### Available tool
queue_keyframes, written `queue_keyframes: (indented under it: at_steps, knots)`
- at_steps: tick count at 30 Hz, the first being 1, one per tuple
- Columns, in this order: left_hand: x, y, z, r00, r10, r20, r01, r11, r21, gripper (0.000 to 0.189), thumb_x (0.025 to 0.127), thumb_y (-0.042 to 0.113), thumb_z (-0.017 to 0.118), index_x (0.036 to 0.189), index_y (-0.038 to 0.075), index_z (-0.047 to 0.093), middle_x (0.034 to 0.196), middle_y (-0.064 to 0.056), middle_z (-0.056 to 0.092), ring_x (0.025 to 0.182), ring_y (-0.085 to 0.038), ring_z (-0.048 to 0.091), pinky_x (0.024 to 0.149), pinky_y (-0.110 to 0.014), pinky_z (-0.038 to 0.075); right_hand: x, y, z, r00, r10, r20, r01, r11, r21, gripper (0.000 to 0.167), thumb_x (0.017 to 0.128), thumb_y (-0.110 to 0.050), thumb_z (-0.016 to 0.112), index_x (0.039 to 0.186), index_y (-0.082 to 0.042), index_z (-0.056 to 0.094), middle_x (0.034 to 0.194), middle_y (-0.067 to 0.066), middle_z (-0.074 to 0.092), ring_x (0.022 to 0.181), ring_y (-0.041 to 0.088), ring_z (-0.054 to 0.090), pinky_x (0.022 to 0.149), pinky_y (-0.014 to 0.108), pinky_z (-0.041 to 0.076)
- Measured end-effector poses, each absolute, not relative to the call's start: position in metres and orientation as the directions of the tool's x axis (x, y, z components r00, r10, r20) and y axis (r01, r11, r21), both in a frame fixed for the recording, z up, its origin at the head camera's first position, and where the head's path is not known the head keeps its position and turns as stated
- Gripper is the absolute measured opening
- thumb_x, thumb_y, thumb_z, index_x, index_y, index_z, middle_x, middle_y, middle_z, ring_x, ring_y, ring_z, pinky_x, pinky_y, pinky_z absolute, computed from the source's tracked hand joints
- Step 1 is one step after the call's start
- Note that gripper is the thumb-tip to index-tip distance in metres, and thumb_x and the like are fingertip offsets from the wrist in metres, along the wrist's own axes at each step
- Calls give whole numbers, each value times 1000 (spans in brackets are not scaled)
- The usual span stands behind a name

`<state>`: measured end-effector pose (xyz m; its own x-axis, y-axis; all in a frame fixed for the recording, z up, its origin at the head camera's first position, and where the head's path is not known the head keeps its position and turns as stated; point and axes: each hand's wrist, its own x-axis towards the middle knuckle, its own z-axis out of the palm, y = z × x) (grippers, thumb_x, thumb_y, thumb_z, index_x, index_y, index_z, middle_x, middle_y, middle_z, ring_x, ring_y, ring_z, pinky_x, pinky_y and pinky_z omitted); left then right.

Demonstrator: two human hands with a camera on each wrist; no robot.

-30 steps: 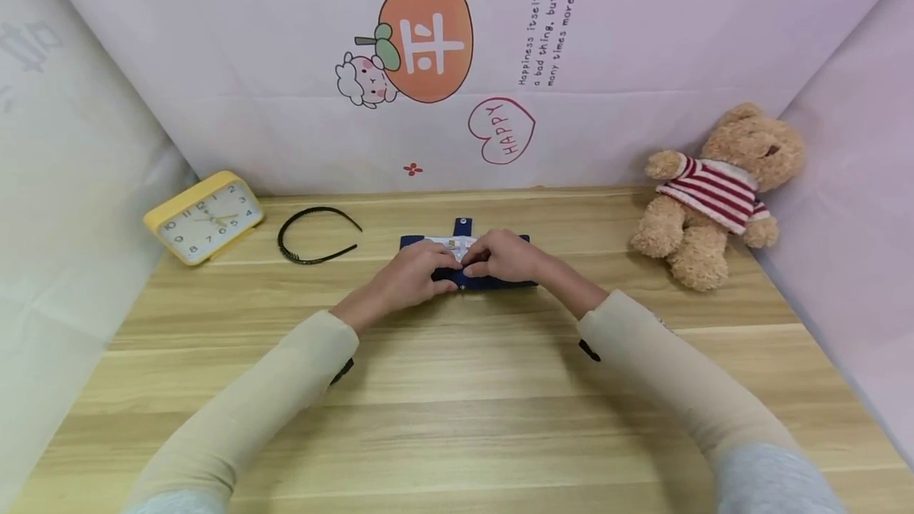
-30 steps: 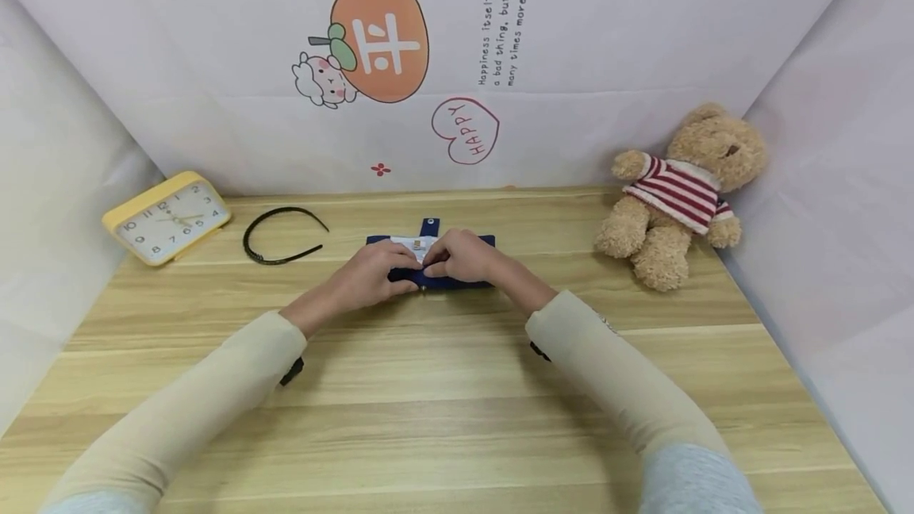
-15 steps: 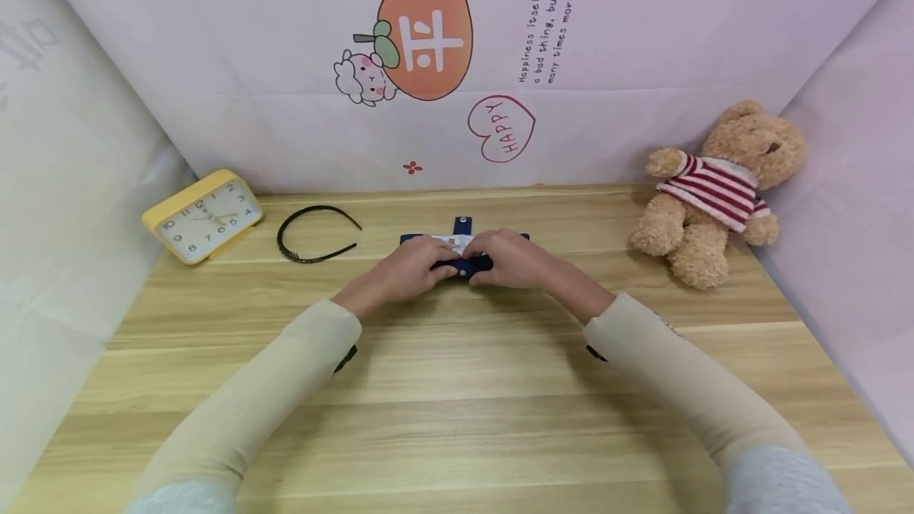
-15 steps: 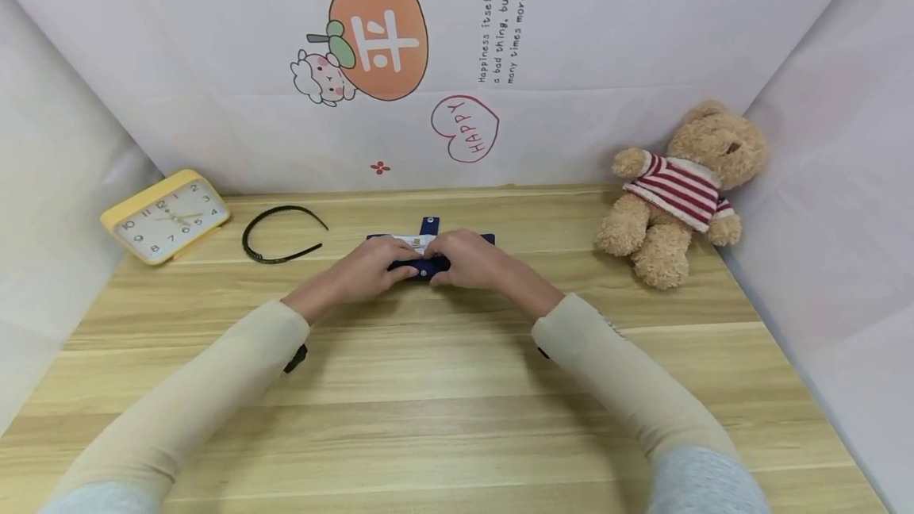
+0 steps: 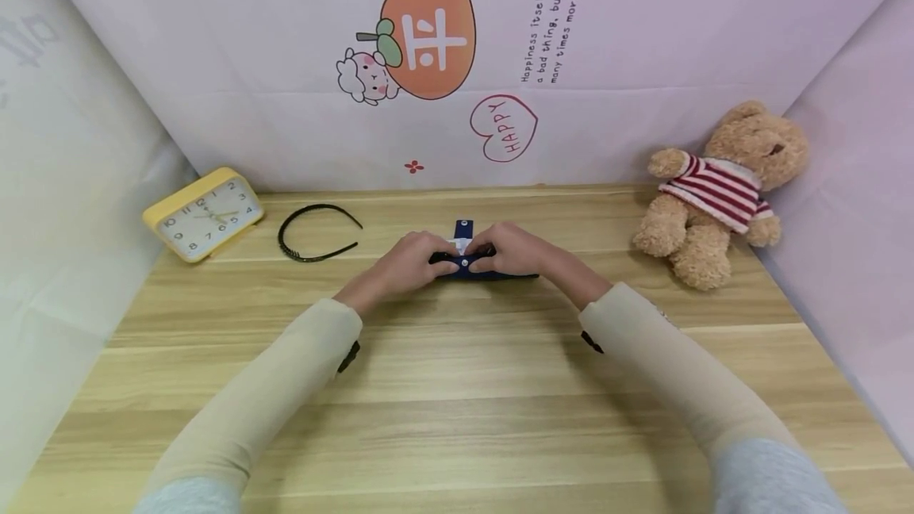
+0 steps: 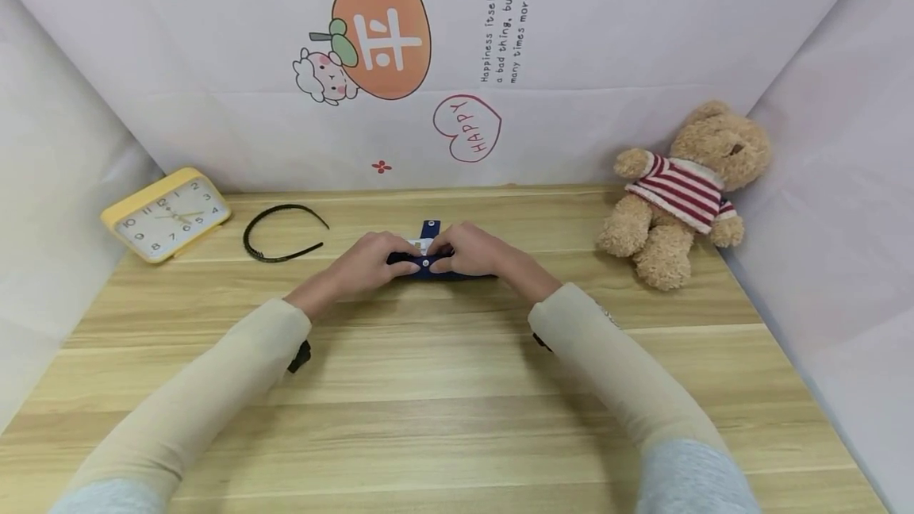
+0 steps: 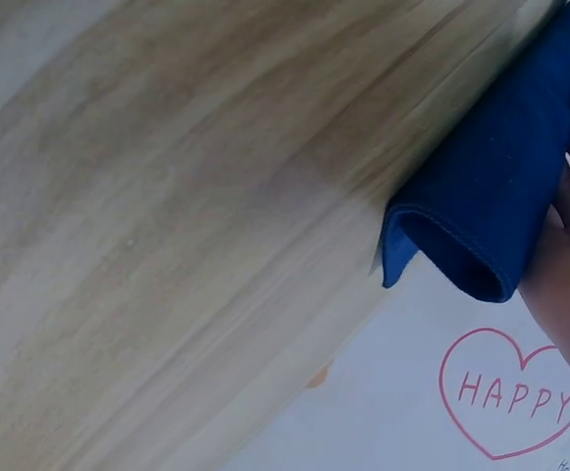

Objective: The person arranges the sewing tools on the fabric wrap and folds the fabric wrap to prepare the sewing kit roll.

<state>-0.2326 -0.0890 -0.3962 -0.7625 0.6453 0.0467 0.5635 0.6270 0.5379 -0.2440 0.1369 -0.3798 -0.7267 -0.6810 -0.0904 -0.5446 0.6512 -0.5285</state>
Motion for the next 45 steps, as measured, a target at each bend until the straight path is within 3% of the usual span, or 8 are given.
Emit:
queue_keyframes:
  at_steps: [7,11,19,28,38,45]
  knots:
    - [-241,-88,-395,-764,645,3,544,642,540,27,104,20,62,124,6,72,120,-8,72,110,-21,65,98,-41,50,-239,136,-377,-760,-649,-43,-557,683,-473,36,89,-23,82,118,-3,74,117,11,72,108,25,66,95,42,52]
    - [-244,-87,-394,-772,636,-2,536,653,535,28,104,19,60,124,5,72,121,-9,71,112,-22,66,98,-40,50,-240,137,-377,-748,-663,-30,-582,676,-452,38,89,-23,81,119,-2,73,119,13,71,111,27,66,97,43,52]
    - [-238,-86,-393,-735,667,123,647,635,422,28,99,19,69,122,4,74,120,-10,72,115,-25,63,104,-43,46,-255,143,-382,-766,-638,-83,-499,670,-549,34,95,-20,75,122,1,72,119,15,71,110,28,66,93,45,53]
    - [-233,-87,-401,-712,669,214,699,644,312,36,94,21,76,124,2,71,117,-9,66,107,-23,59,96,-36,49,-266,144,-386,-750,-649,-125,-447,637,-628,35,100,-20,68,127,3,69,123,16,69,113,29,64,97,46,50]
    - [-236,-86,-400,-749,636,183,655,671,347,36,96,23,73,126,2,71,116,-9,67,107,-23,62,95,-35,51,-273,144,-386,-806,-578,-130,-346,637,-689,35,96,-23,73,123,-1,72,119,13,71,106,25,65,93,42,52]
    - [-239,-90,-405,-769,596,231,630,649,425,33,92,23,77,120,6,75,116,-9,74,110,-22,68,95,-36,53,-281,144,-386,-872,-478,-106,-248,618,-746,37,98,-22,69,128,-1,68,124,15,68,113,29,62,98,45,49]
